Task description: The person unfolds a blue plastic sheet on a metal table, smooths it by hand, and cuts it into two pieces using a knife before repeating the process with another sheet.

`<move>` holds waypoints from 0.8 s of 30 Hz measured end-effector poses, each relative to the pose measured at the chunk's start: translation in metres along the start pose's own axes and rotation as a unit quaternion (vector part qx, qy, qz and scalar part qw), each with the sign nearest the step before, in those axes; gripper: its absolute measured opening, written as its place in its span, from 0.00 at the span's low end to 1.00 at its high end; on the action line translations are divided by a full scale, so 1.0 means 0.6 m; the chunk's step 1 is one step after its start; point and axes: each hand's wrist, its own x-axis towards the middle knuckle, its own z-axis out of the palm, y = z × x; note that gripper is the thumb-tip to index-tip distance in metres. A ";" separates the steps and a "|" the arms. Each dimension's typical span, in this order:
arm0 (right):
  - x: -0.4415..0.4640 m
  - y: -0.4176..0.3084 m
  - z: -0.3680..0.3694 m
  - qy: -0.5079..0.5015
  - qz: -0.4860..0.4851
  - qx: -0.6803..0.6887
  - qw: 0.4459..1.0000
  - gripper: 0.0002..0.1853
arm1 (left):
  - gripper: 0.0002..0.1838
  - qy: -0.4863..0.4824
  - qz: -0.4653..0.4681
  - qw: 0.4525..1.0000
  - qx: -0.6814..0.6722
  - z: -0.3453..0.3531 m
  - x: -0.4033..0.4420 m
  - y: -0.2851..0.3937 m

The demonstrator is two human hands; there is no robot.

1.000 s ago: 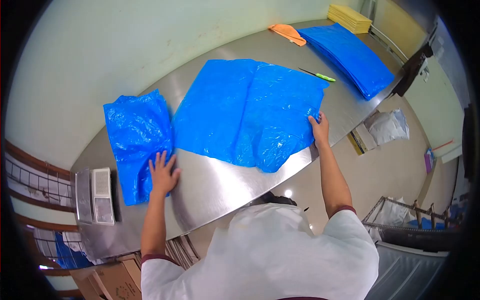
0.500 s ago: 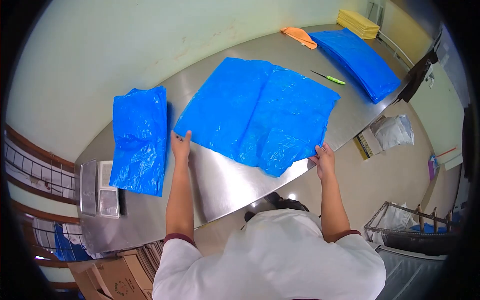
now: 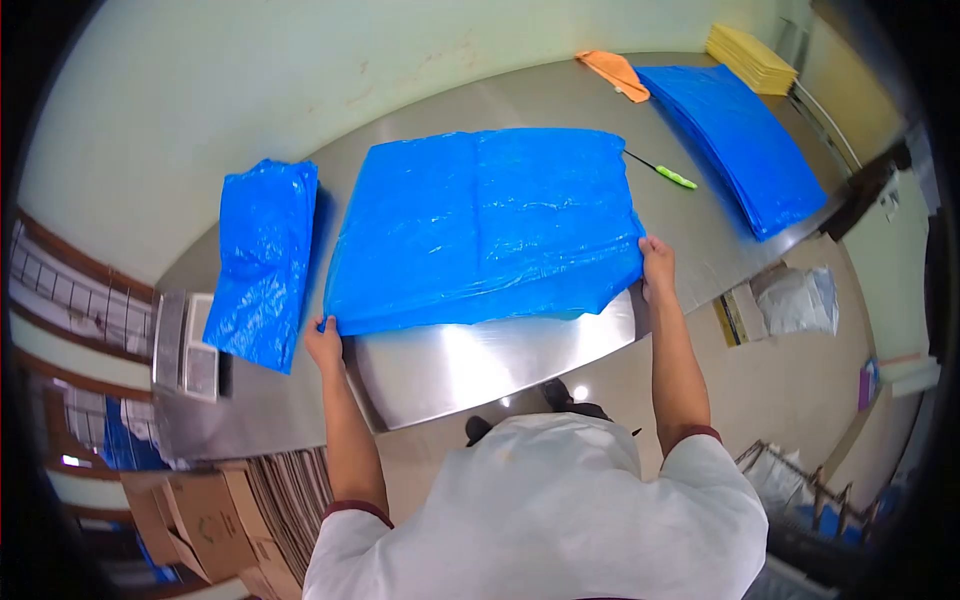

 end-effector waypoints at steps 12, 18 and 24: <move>-0.026 -0.063 -0.091 -0.189 0.057 0.004 0.980 0.15 | 0.08 0.027 -0.129 0.973 -0.191 -0.100 -0.227 -0.016; 0.009 -0.058 -0.125 -0.147 0.066 0.007 0.987 0.13 | 0.08 0.020 -0.154 0.967 -0.200 -0.107 -0.258 -0.022; 0.032 -0.041 -0.138 -0.054 0.023 0.031 0.998 0.13 | 0.06 0.005 -0.185 0.965 -0.184 -0.125 -0.290 0.002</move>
